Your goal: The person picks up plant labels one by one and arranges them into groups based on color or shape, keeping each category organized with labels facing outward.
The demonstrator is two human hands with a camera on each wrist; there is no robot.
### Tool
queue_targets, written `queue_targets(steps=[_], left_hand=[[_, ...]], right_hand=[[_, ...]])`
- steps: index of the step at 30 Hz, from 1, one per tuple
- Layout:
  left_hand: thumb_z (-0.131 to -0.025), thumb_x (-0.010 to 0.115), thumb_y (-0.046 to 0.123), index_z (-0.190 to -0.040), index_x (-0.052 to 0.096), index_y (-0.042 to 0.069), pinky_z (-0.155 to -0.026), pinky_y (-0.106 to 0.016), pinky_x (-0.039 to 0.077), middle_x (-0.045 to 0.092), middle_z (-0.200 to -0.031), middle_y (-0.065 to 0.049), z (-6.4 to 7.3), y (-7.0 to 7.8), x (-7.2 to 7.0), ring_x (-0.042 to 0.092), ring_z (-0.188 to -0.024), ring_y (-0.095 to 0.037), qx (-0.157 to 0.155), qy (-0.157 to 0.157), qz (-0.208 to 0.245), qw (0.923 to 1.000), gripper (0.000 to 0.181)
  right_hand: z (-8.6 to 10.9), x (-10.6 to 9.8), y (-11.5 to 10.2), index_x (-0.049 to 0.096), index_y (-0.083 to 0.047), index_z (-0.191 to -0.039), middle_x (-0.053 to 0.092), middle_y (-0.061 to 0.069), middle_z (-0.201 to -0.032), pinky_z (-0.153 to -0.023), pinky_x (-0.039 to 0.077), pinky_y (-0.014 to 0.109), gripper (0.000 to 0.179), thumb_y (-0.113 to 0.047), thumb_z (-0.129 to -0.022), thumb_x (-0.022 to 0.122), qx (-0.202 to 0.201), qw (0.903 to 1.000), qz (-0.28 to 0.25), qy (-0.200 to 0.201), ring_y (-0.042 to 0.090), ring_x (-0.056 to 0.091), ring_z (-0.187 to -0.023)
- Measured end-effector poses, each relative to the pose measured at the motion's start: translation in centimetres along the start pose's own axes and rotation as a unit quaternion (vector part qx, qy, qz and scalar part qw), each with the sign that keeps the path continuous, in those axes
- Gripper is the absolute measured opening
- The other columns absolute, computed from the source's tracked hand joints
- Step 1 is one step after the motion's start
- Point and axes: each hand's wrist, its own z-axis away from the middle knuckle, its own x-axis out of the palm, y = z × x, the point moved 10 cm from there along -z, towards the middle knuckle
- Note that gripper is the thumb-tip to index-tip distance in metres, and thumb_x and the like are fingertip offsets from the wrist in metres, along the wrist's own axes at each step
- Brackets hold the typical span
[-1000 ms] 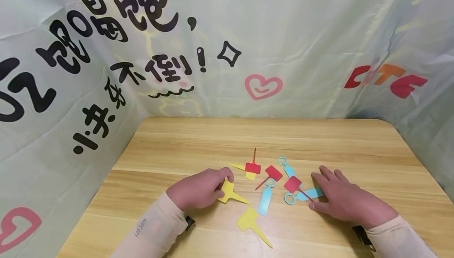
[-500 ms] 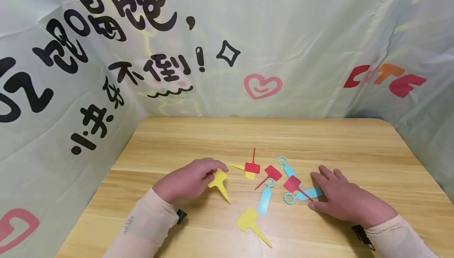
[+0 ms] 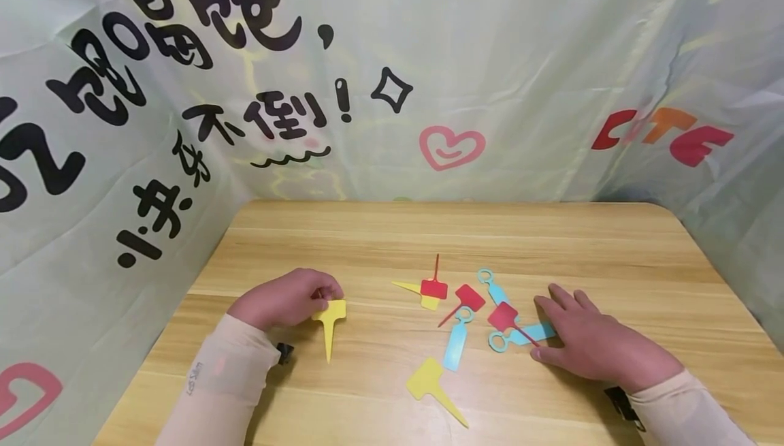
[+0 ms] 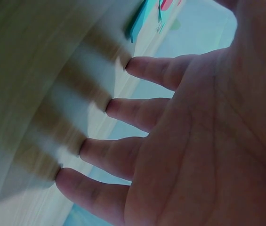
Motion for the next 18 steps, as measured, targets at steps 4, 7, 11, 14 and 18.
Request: queue_targets(steps=[4, 7, 11, 14, 18], left_hand=[[-0.105, 0.069, -0.001, -0.111, 0.080, 0.019, -0.093, -0.043, 0.057, 0.073, -0.104, 0.007, -0.5, -1.0, -0.2, 0.065, -0.094, -0.013, -0.006, 0.021, -0.036, 0.9991, 0.024], [-0.104, 0.070, 0.000, -0.109, 0.080, 0.019, -0.092, -0.042, 0.057, 0.073, -0.102, 0.008, -0.9, -1.2, 0.0, 0.064, -0.093, -0.013, -0.001, 0.031, -0.048, 0.9984, 0.022], [-0.102, 0.075, 0.005, -0.108, 0.077, 0.018, -0.091, -0.043, 0.055, 0.070, -0.102, 0.007, -0.9, -1.6, 0.1, 0.062, -0.093, -0.015, -0.016, 0.037, -0.044, 0.9982, 0.015], [-0.098, 0.085, 0.012, -0.107, 0.075, 0.019, -0.092, -0.044, 0.052, 0.067, -0.102, 0.005, -0.5, -2.1, 0.1, 0.059, -0.094, -0.017, -0.036, 0.033, -0.040, 0.9980, 0.015], [-0.088, 0.097, 0.017, -0.110, 0.075, 0.019, -0.098, -0.045, 0.052, 0.068, -0.108, 0.005, -0.1, -2.2, 0.5, 0.059, -0.099, -0.018, -0.051, 0.016, -0.043, 0.9976, 0.031]], right_hand=[[0.0, 0.2, 0.1, 0.054, 0.009, -0.153, 0.037, 0.045, -0.163, -0.097, 0.047, 0.084, 0.093, -0.057, -0.095, 0.083, 0.006, 0.9999, 0.001, -0.008, 0.082, 0.033, -0.140], [0.0, 0.3, 0.1, 0.054, 0.010, -0.153, 0.037, 0.045, -0.163, -0.097, 0.046, 0.085, 0.094, -0.058, -0.095, 0.082, 0.007, 0.9999, -0.002, -0.010, 0.082, 0.032, -0.140], [0.0, 0.4, 0.1, 0.053, 0.010, -0.154, 0.036, 0.046, -0.163, -0.097, 0.045, 0.085, 0.097, -0.064, -0.096, 0.078, 0.009, 0.9999, -0.004, -0.012, 0.081, 0.031, -0.142], [-0.1, 0.3, 0.0, 0.054, 0.010, -0.154, 0.036, 0.046, -0.163, -0.097, 0.045, 0.086, 0.098, -0.066, -0.097, 0.076, 0.010, 0.9999, -0.002, -0.012, 0.081, 0.031, -0.142], [-0.1, 0.2, -0.1, 0.056, 0.010, -0.152, 0.039, 0.045, -0.162, -0.096, 0.045, 0.086, 0.095, -0.065, -0.097, 0.077, 0.009, 0.9999, 0.004, -0.007, 0.080, 0.035, -0.140]])
